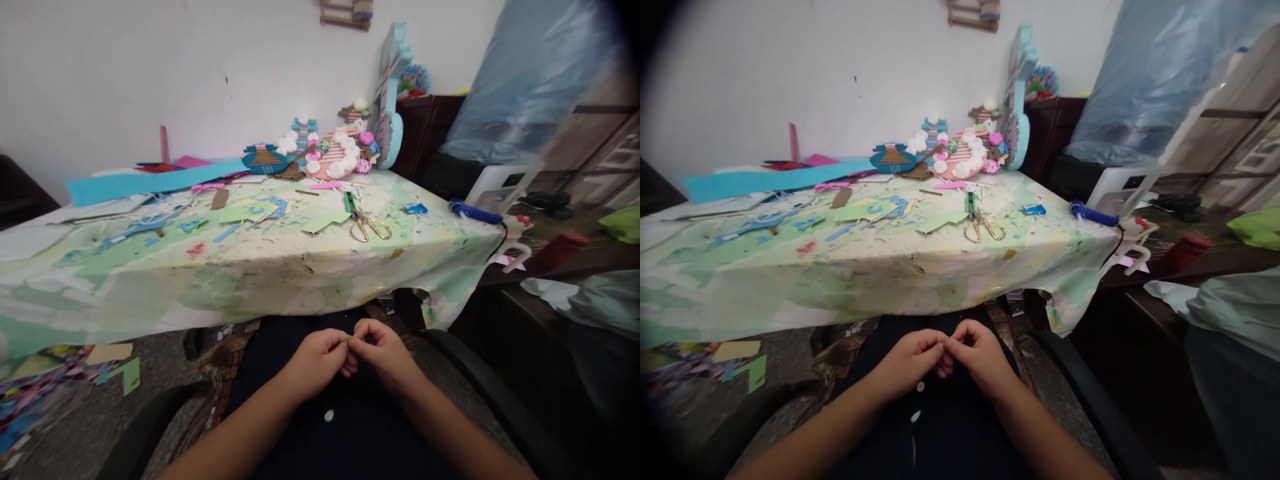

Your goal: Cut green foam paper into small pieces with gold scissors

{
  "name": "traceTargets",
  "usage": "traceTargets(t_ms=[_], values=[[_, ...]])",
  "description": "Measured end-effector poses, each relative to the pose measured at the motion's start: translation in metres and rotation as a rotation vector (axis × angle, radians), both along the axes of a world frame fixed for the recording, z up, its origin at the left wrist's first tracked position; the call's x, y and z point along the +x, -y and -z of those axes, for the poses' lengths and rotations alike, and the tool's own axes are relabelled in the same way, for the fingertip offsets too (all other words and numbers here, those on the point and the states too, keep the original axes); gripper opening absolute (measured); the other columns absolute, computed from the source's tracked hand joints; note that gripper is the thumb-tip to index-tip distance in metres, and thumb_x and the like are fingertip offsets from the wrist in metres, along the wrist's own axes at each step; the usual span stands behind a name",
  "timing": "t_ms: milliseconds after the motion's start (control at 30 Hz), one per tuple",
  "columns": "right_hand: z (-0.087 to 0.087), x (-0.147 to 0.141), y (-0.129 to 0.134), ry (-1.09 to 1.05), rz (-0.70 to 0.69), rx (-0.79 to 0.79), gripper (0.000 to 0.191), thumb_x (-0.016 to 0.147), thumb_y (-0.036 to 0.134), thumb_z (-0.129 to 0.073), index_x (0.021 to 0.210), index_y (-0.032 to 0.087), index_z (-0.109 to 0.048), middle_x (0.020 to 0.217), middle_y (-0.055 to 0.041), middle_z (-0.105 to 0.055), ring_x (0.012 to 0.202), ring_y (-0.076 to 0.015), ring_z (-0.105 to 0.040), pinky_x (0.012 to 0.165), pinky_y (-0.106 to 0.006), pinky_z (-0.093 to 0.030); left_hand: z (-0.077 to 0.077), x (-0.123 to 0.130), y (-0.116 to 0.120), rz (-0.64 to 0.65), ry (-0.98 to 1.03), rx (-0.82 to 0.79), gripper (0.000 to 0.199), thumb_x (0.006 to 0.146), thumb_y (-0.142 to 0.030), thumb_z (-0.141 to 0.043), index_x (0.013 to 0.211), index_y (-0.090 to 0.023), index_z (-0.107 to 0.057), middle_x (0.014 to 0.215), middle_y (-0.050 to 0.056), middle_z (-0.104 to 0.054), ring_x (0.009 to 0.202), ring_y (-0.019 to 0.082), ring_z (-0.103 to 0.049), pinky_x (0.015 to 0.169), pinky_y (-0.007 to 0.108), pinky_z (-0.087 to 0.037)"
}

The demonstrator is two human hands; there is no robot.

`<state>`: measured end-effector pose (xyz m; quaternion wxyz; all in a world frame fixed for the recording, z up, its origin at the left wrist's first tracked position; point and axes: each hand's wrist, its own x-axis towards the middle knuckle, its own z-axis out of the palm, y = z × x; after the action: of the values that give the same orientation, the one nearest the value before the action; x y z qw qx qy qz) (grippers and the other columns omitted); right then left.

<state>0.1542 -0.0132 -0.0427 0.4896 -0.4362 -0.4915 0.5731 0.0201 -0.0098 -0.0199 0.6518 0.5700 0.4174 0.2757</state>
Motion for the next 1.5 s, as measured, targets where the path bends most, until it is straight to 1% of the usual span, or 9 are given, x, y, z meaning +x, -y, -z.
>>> traceTargets(t_ms=[267, 433, 600, 933, 1067, 1167, 1233, 1400, 1500], values=[[-0.008, -0.018, -0.029, -0.010, -0.090, 0.055, 0.018, 0.061, 0.028, -0.061, 0.060, 0.015, -0.048, 0.057, 0.0037, -0.047, 0.056, -0.0072, -0.043, 0.056, -0.023, -0.034, -0.009, -0.012, -0.012, -0.247, 0.170, -0.164, 0.019, 0.070, -0.030, -0.046, 0.066, -0.011, -0.048, 0.055, 0.001, -0.054, 0.046, 0.008, -0.051, 0.047, 0.022, -0.040], [-0.057, -0.036, -0.069, 0.313, -0.263, 0.444, 0.010, 0.064, 0.026, -0.058, 0.063, 0.017, -0.055, 0.065, 0.0010, -0.049, 0.062, -0.0094, -0.045, 0.059, -0.024, -0.037, -0.023, -0.042, -0.034, -0.226, 0.493, -0.261, 0.017, 0.067, -0.026, -0.054, 0.076, -0.012, -0.049, 0.058, -0.001, -0.050, 0.048, 0.006, -0.049, 0.046, 0.019, -0.039], [-0.105, -0.054, -0.104, 0.464, -0.403, 0.658, 0.020, 0.066, 0.025, -0.056, 0.085, 0.020, -0.057, 0.076, -0.0016, -0.053, 0.070, -0.0110, -0.049, 0.064, -0.024, -0.039, -0.056, -0.069, -0.061, -0.250, 0.516, -0.200, 0.012, 0.063, -0.019, -0.058, 0.068, -0.013, -0.049, 0.061, 0.000, -0.049, 0.055, 0.007, -0.048, 0.048, 0.020, -0.039], [-0.158, -0.088, -0.244, 0.334, -0.325, 0.521, 0.018, 0.066, 0.033, -0.054, 0.073, 0.017, -0.059, 0.065, 0.0002, -0.056, 0.061, -0.0104, -0.050, 0.057, -0.024, -0.039, -0.136, -0.101, -0.203, -0.397, 0.134, 0.264, 0.019, 0.059, -0.029, -0.059, 0.062, -0.011, -0.053, 0.052, -0.002, -0.046, 0.049, 0.005, -0.043, 0.050, 0.020, -0.034], [-0.159, -0.069, -0.280, 0.572, -0.185, 0.563, 0.020, 0.067, 0.034, -0.051, 0.072, 0.017, -0.060, 0.062, -0.0002, -0.056, 0.057, -0.0105, -0.048, 0.054, -0.024, -0.037, -0.127, -0.096, -0.259, -0.292, 0.010, 0.289, 0.018, 0.061, -0.030, -0.053, 0.061, -0.013, -0.051, 0.053, -0.001, -0.048, 0.047, 0.006, -0.043, 0.049, 0.021, -0.035], [-0.160, -0.034, -0.291, 0.923, 0.184, 0.726, 0.023, 0.069, 0.037, -0.047, 0.070, 0.018, -0.060, 0.071, -0.0027, -0.058, 0.063, -0.0125, -0.049, 0.061, -0.026, -0.036, -0.104, -0.094, -0.285, -0.297, -0.011, 0.337, 0.013, 0.061, -0.026, -0.048, 0.058, -0.014, -0.048, 0.053, -0.001, -0.048, 0.049, 0.008, -0.043, 0.049, 0.021, -0.034], [-0.163, -0.005, -0.292, 1.083, 0.408, 0.567, 0.029, 0.070, 0.043, -0.043, 0.072, 0.019, -0.059, 0.069, -0.0035, -0.059, 0.061, -0.0135, -0.049, 0.056, -0.026, -0.036, -0.089, -0.096, -0.294, -0.331, -0.084, 0.378, 0.013, 0.062, -0.025, -0.044, 0.054, -0.015, -0.046, 0.050, -0.003, -0.045, 0.048, 0.008, -0.041, 0.048, 0.021, -0.033], [-0.155, 0.047, -0.278, 1.517, 0.128, 0.086, 0.042, 0.060, 0.059, -0.045, 0.064, 0.020, -0.058, 0.063, -0.0041, -0.059, 0.054, -0.0157, -0.050, 0.049, -0.027, -0.034, -0.073, -0.099, -0.290, -0.448, -0.342, 0.647, 0.017, 0.066, -0.025, -0.038, 0.051, -0.017, -0.041, 0.048, -0.004, -0.038, 0.050, 0.009, -0.036, 0.049, 0.022, -0.029], [-0.132, 0.055, -0.259, 1.614, 0.146, 0.045, 0.047, 0.057, 0.063, -0.043, 0.067, 0.020, -0.058, 0.066, -0.0059, -0.060, 0.054, -0.0169, -0.051, 0.048, -0.028, -0.033, -0.075, -0.094, -0.283, -0.291, -0.443, 0.962, 0.016, 0.068, -0.022, -0.038, 0.053, -0.017, -0.043, 0.054, -0.001, -0.041, 0.055, 0.010, -0.037, 0.055, 0.023, -0.030]])
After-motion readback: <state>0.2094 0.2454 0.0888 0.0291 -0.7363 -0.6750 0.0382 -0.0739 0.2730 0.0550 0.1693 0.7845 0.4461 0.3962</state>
